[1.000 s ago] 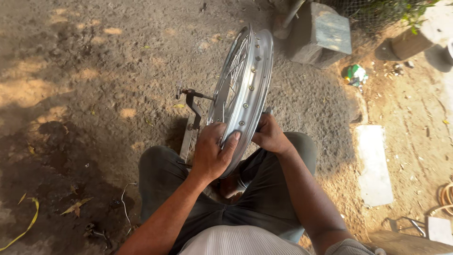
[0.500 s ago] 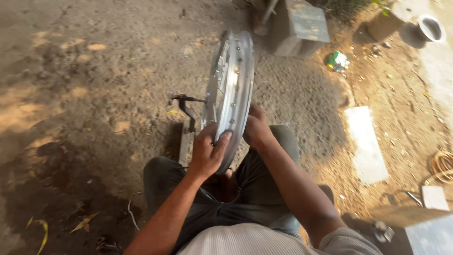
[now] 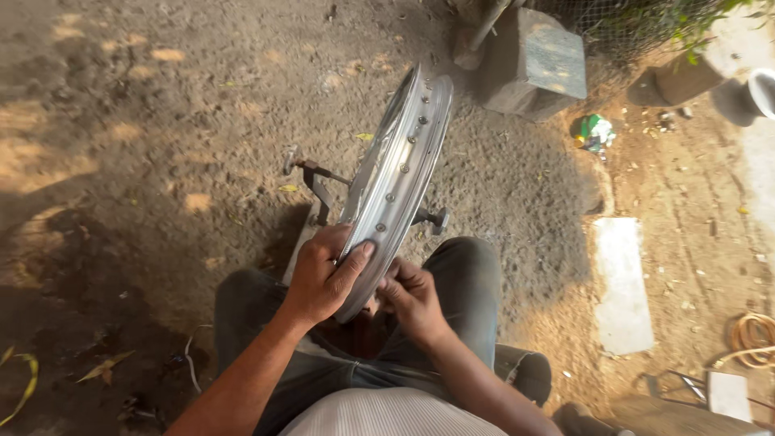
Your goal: The person sits on the ground and uses a spoke wrench to tighten and adjust the spokes of a bicycle wheel mounted on a truing stand. The wheel is rotated periodically to access different spokes and ensure even tension.
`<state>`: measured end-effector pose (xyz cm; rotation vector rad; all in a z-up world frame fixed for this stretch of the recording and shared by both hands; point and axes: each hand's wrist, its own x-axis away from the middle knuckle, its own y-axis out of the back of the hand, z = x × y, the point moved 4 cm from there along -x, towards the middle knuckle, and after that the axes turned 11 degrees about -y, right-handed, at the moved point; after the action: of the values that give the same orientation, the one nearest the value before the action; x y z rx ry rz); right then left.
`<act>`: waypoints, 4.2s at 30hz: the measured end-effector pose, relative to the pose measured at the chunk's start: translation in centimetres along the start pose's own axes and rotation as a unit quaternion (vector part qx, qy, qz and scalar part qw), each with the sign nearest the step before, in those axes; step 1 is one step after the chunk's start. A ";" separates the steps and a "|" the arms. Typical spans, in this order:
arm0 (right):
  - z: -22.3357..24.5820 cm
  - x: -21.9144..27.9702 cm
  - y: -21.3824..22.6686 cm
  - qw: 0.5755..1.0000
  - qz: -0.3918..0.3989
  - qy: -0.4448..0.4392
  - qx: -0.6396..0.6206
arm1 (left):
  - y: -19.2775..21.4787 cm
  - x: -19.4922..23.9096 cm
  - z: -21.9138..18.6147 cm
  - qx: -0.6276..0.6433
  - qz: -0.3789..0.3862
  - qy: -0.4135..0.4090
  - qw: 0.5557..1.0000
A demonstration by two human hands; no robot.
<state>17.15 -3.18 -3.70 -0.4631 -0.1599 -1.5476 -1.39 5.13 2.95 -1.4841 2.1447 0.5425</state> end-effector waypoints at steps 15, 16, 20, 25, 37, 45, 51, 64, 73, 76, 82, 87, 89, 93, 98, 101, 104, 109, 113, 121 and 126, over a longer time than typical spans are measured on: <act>3.0 -5.6 -0.2 0.975 0.080 0.071 -0.195 | -0.6 2.1 3.0 0.146 0.026 0.092 0.985; 2.0 -4.7 -0.1 0.980 0.061 0.056 -0.178 | -0.6 2.4 3.3 0.143 0.020 0.097 0.985; -0.8 -0.5 -0.5 0.997 0.029 0.002 -0.068 | -0.6 3.2 4.3 0.140 0.012 0.138 0.980; 0.7 1.1 -3.2 0.982 0.068 0.106 0.143 | -0.3 2.7 4.2 0.151 0.033 0.135 0.979; 0.3 1.4 8.1 0.945 -0.280 0.044 0.164 | -0.1 1.5 3.6 0.115 0.044 0.100 0.987; -2.4 -2.1 6.0 0.972 -0.182 0.001 0.150 | 0.1 1.8 3.8 0.107 0.015 0.042 0.993; 0.0 -6.3 1.8 0.928 -0.116 -0.044 0.352 | 0.3 2.5 3.5 0.133 -0.006 0.060 0.989; 2.8 -8.6 2.2 0.963 -0.028 0.022 0.267 | 0.4 4.3 5.1 0.145 -0.130 0.087 0.977; 4.9 -8.1 4.0 0.936 0.037 0.067 0.343 | -2.4 4.8 4.4 0.084 -0.102 0.071 0.989; 5.0 -7.8 5.2 0.942 0.023 0.054 0.331 | -3.8 4.4 4.9 0.042 -0.086 0.084 0.992; 2.7 -8.9 6.0 0.941 0.059 0.139 0.302 | -4.8 5.7 6.6 -0.011 -0.122 0.025 0.992; 2.0 -8.6 6.9 0.948 0.059 0.114 0.290 | -5.7 7.1 6.6 0.036 -0.150 0.029 0.988; 2.1 -7.7 6.5 0.950 0.064 0.121 0.281 | -6.3 8.0 6.0 -0.004 -0.158 0.068 0.985; 2.6 -7.3 5.3 0.947 0.044 0.097 0.302 | -6.8 7.2 5.0 0.023 -0.153 0.090 0.984; 4.2 -5.9 6.6 0.879 -0.044 0.141 0.453 | -6.6 4.5 3.6 0.070 -0.148 0.085 0.983; 8.3 -4.5 7.8 0.850 -0.117 0.124 0.499 | -5.8 2.1 2.9 0.086 -0.146 0.125 0.978; 14.3 0.3 7.9 0.869 -0.144 0.164 0.443 | -5.1 -0.5 2.0 0.114 -0.095 0.126 0.981; 23.6 11.0 1.8 0.795 0.044 0.418 0.438 | -4.7 -3.7 1.3 0.130 -0.085 0.138 0.978; 26.6 12.6 -0.7 0.766 0.098 0.454 0.445 | -4.7 -4.8 0.6 0.100 -0.091 0.132 0.982; 26.1 11.4 -1.9 0.780 0.095 0.463 0.410 | -4.9 -4.8 1.0 0.057 -0.094 0.060 0.992; 23.2 12.6 -1.2 0.806 0.013 0.435 0.401 | -4.4 -5.2 -1.1 -0.005 -0.026 0.089 0.996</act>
<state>20.79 -5.80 22.36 0.9193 -0.0729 -1.3700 4.11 6.97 6.63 -1.6441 2.2320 0.4179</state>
